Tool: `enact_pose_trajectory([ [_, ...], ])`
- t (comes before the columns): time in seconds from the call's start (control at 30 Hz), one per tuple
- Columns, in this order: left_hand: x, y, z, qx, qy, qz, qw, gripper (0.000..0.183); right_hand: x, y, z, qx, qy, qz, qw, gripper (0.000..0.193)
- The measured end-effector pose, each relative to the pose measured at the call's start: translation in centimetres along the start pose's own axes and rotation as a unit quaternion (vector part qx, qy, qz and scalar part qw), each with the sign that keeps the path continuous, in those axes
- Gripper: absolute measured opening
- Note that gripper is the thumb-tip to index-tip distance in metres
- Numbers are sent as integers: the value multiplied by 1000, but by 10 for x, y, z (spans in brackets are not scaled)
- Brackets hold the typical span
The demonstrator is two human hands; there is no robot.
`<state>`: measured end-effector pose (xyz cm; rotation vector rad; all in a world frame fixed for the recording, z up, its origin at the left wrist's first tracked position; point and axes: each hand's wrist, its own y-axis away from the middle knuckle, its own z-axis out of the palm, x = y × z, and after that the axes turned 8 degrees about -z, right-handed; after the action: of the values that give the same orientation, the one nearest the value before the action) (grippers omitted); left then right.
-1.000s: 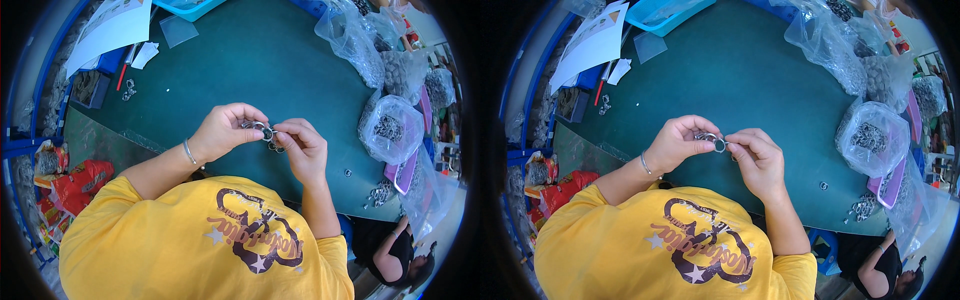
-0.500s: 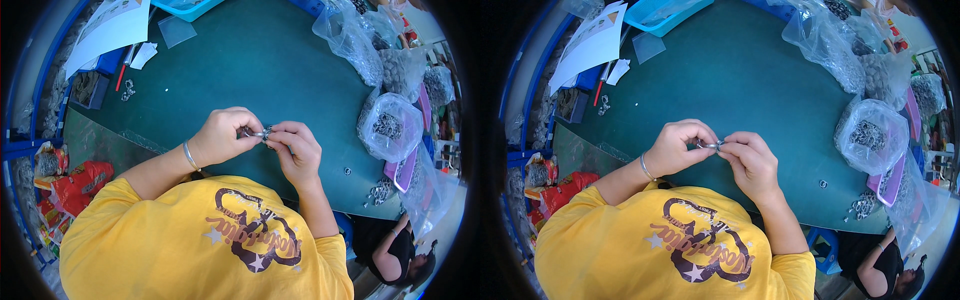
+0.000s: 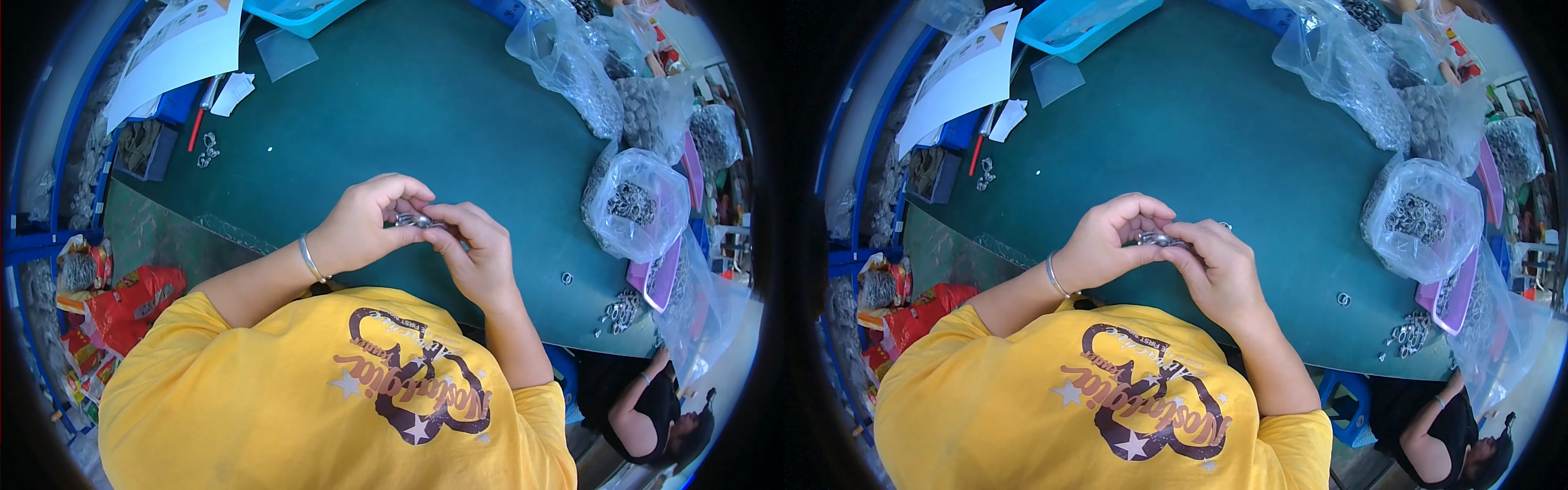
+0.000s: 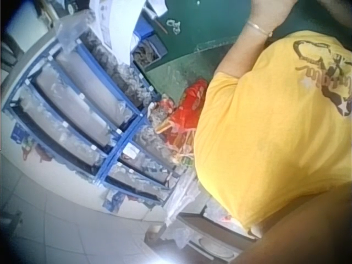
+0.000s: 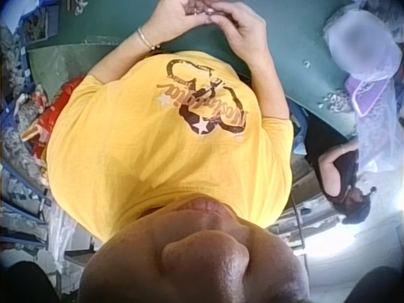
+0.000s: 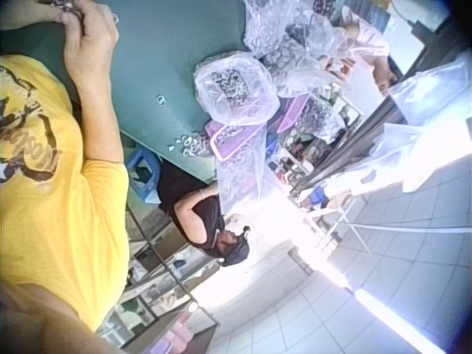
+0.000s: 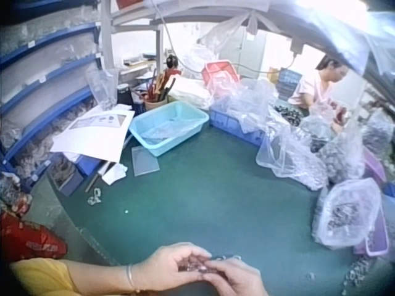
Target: The person assembles metal components to create keychains by hand, writes on small white tags with a red pencil, and places the finished items into a plastic bag.
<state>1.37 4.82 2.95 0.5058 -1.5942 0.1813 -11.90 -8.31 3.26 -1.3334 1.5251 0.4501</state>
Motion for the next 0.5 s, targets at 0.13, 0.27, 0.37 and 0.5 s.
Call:
enact_pose_trajectory([
  [0.13,0,2,1,16,-122,63,990,30,4,3,2,8,-6,-5,1000,14],
  [0.27,-4,0,-4,-25,12,22,999,26,10,8,0,33,-167,118,978,10],
  [0.37,-4,-1,-5,-32,100,-47,993,20,10,10,-3,36,-245,160,956,9],
  [0.5,-5,-2,-5,-27,138,-28,990,21,8,12,-4,2,-283,179,942,11],
])
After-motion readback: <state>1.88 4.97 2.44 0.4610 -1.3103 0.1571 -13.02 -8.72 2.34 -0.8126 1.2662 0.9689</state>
